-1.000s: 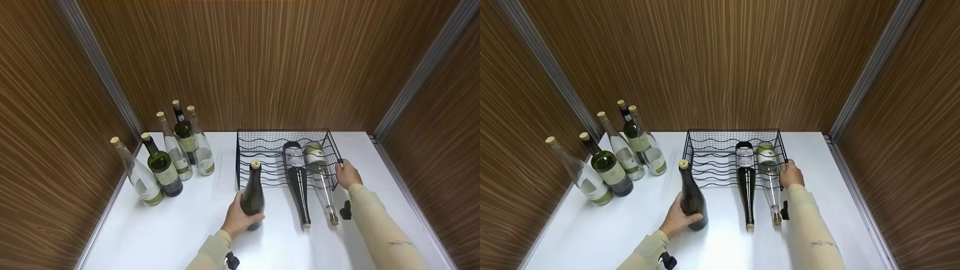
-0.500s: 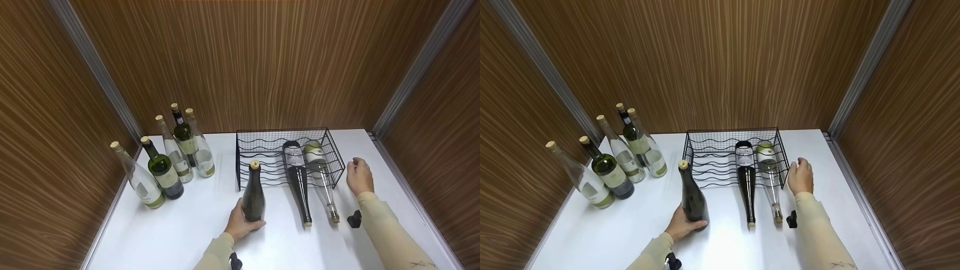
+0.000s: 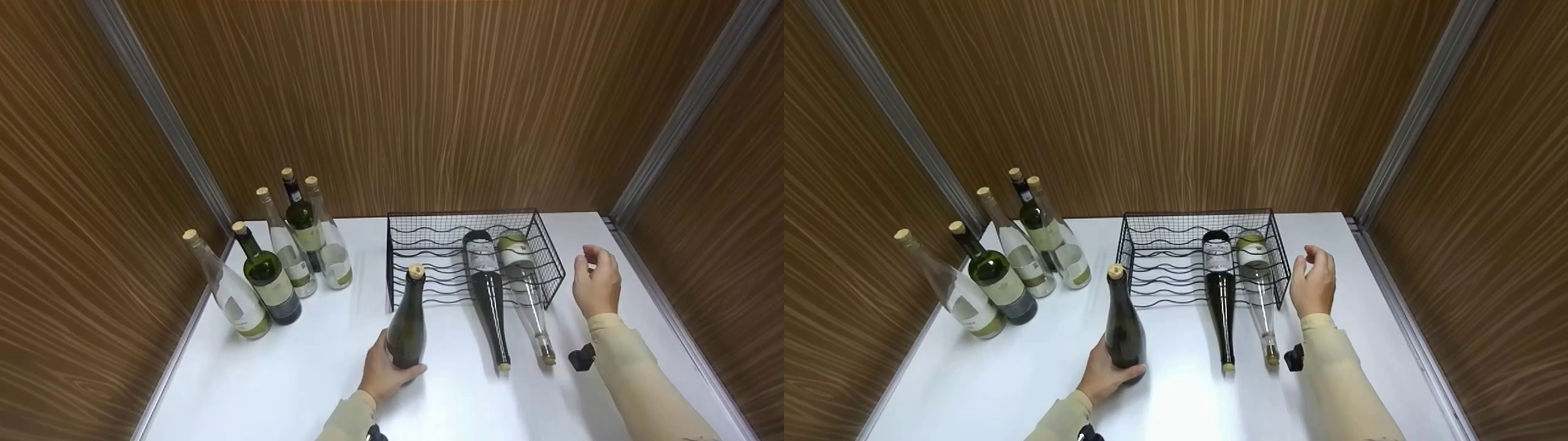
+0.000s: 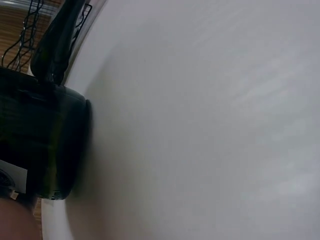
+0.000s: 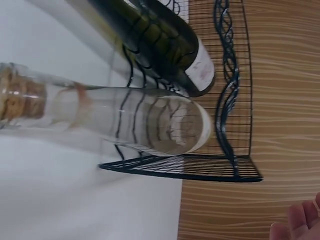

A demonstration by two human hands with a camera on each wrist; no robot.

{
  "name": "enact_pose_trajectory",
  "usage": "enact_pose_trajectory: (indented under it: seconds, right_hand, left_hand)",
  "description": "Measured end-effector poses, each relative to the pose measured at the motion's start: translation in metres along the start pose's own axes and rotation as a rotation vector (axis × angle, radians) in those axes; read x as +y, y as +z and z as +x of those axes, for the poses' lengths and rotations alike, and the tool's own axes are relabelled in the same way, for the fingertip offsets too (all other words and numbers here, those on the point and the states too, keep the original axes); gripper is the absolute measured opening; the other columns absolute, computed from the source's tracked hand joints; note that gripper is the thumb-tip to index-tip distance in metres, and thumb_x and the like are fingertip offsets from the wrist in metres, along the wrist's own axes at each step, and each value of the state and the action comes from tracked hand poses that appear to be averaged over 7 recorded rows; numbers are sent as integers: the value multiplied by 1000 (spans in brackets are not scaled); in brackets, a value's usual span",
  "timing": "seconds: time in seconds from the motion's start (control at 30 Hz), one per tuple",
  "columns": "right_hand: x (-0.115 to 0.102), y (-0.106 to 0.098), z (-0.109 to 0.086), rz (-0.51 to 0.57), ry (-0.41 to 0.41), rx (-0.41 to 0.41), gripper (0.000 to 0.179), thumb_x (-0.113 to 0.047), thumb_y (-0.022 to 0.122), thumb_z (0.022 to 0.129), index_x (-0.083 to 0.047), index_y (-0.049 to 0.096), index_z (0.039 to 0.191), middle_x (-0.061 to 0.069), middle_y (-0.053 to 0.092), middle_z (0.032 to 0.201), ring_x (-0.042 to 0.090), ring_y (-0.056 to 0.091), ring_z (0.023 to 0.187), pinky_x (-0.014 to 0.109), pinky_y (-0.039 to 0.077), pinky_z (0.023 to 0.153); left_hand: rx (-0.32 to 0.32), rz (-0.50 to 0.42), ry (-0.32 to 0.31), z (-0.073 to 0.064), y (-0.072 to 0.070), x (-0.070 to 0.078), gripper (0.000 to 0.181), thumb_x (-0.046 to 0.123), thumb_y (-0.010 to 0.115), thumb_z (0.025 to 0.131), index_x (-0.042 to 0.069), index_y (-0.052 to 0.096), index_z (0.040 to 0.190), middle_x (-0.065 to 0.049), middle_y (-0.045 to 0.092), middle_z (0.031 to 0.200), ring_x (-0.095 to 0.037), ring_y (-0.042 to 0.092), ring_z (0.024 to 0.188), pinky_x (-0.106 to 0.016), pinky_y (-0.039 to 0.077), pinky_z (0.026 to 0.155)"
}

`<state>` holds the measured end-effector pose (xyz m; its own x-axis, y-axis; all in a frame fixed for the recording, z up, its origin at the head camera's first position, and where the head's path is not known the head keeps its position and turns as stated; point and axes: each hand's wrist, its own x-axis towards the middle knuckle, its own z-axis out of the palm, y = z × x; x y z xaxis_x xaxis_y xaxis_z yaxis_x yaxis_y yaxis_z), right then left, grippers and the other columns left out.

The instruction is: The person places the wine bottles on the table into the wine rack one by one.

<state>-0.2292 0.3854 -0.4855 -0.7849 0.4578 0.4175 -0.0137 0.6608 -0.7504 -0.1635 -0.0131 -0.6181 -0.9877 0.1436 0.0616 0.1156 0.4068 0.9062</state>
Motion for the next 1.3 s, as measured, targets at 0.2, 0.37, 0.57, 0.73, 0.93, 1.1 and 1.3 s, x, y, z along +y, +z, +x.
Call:
enact_pose_trajectory:
  seconds: [0.2,0.37,0.57,0.73,0.93,1.1,1.3]
  right_hand:
    - [-7,-6,1,6,-24,20,30,-16,47,99,2,56,121,16,57,114,27,55,106,25,40,82]
    - [-12,-10,1,20,-33,20,29,-14,48,98,2,57,120,16,58,114,26,55,104,23,39,80]
    - [-20,-14,0,40,-59,17,28,-16,48,99,2,58,119,14,59,113,21,54,100,19,40,78]
    - [-33,-17,0,56,-89,1,29,-18,48,99,1,59,119,13,59,113,21,56,100,17,40,78]
    - [-51,-19,-4,114,-133,-48,29,-19,49,100,2,59,119,12,62,111,8,56,95,14,43,78]
    - [-69,-20,-12,183,-221,-103,27,-15,51,100,4,59,117,12,64,107,-1,56,90,11,44,77]
    - [-104,-17,-33,220,-412,-198,18,-1,54,96,4,62,111,11,66,102,6,58,90,12,46,81]
  left_hand:
    - [26,49,58,-4,-10,0,85,41,88,64,14,46,133,3,58,124,-20,55,117,-48,36,106]
    - [48,136,114,-8,-19,-2,85,44,90,59,14,51,129,5,60,118,-16,57,108,-41,44,99]
    - [53,277,222,-13,-28,-3,88,53,88,56,13,53,127,4,61,115,-14,58,104,-37,49,94]
    - [68,326,306,-13,-35,-3,89,54,89,54,14,54,125,4,62,113,-14,60,101,-37,50,91]
    - [38,380,333,-10,-51,5,88,54,88,53,15,55,125,5,63,111,-13,60,98,-38,50,89]
    - [-57,444,313,-6,-70,18,88,56,87,54,16,55,125,4,65,110,-13,61,96,-39,51,86]
    - [-200,494,264,1,-87,32,86,60,83,55,18,55,125,7,65,106,-10,60,90,-35,51,81]
